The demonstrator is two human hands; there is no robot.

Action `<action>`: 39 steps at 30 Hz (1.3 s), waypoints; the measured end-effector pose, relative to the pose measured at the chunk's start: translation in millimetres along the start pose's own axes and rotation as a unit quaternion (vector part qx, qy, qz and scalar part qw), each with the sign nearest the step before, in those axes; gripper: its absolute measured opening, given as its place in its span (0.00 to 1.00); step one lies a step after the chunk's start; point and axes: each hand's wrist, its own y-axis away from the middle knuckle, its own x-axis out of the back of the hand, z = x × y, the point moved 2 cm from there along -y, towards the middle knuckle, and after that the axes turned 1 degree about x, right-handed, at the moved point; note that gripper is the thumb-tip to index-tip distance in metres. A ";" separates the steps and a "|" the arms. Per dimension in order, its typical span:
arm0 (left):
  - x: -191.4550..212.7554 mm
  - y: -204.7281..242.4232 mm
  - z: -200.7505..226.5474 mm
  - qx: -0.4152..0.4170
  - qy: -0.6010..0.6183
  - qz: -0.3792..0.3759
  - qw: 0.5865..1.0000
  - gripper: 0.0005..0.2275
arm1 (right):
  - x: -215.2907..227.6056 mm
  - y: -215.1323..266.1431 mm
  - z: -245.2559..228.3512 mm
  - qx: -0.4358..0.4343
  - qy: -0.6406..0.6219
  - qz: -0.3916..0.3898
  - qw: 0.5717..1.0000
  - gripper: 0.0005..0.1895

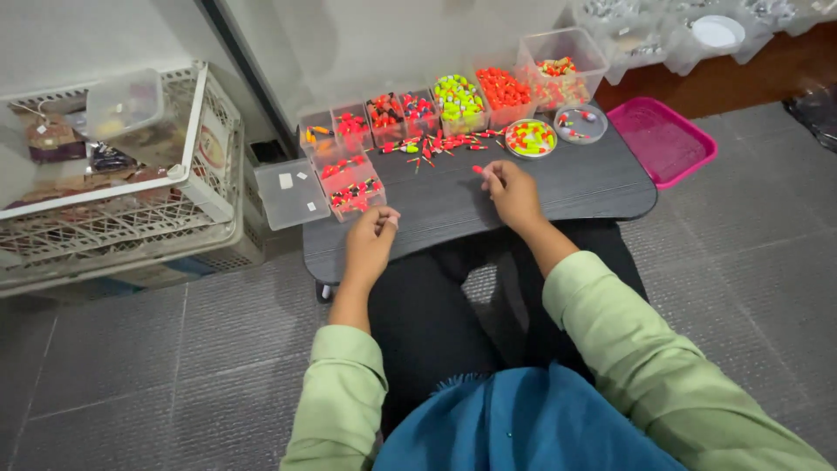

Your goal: Assembling fishing floats by manually inserting stems into float bodies from various sorted containers.

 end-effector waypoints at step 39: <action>-6.7 5.7 -19.2 0.154 0.071 0.063 0.984 0.08 | -81.6 -117.7 15.4 0.270 0.287 -0.116 0.912 0.09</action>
